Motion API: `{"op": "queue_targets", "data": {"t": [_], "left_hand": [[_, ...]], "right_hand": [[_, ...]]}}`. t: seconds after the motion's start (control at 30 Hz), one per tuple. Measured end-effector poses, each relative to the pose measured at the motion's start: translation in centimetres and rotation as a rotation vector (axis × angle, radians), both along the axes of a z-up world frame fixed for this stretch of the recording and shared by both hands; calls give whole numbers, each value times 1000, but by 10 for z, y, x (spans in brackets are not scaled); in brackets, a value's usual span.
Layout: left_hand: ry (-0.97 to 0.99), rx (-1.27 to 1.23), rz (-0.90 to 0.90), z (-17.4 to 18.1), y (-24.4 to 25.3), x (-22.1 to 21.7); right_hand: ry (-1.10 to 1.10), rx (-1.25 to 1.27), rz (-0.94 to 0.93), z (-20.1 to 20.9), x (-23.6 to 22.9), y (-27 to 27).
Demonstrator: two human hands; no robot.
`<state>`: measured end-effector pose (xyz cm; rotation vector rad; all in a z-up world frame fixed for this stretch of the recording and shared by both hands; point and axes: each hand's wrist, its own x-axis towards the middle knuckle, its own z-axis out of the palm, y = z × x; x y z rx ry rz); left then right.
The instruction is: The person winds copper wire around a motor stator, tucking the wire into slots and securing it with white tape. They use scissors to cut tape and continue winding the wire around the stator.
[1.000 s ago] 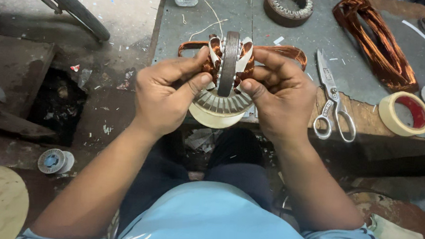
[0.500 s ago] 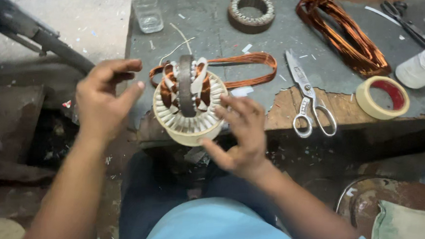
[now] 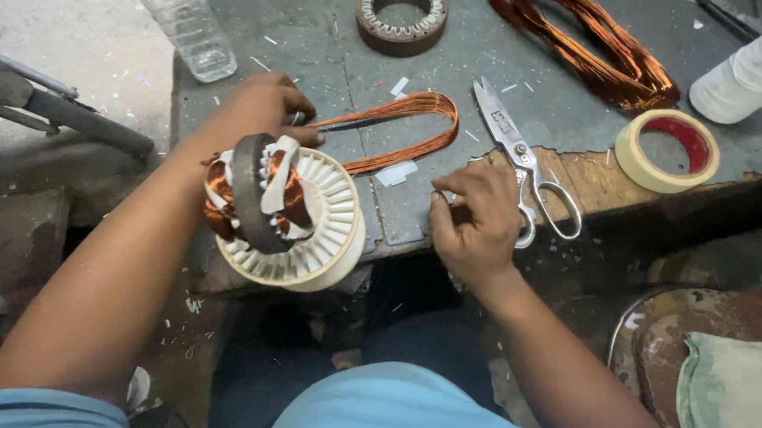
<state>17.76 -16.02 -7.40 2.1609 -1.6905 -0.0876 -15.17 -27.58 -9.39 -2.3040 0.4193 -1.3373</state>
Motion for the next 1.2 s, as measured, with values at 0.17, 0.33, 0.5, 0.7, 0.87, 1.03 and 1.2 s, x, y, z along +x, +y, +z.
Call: {"op": "queue_targets", "data": {"t": [0.17, 0.33, 0.5, 0.7, 0.87, 1.03, 1.2], "left_hand": [[104, -56, 13, 18, -10, -20], [677, -35, 147, 54, 5, -24], [689, -267, 38, 77, 33, -18], [850, -387, -12, 81, 49, -16], [836, -331, 67, 74, 50, -23], [855, -339, 4, 78, 49, -25], [859, -368, -34, 80, 44, -30]], "right_hand": [[275, -144, 24, 6, 7, -2], [445, -112, -12, 17, 11, 3], [473, -140, -45, 24, 13, 3], [486, -47, -42, 22, 12, -1], [455, -21, -63, 19, 11, -2], [482, -50, -71, 18, 11, -3], [434, -46, -65, 15, 12, 0]]}}
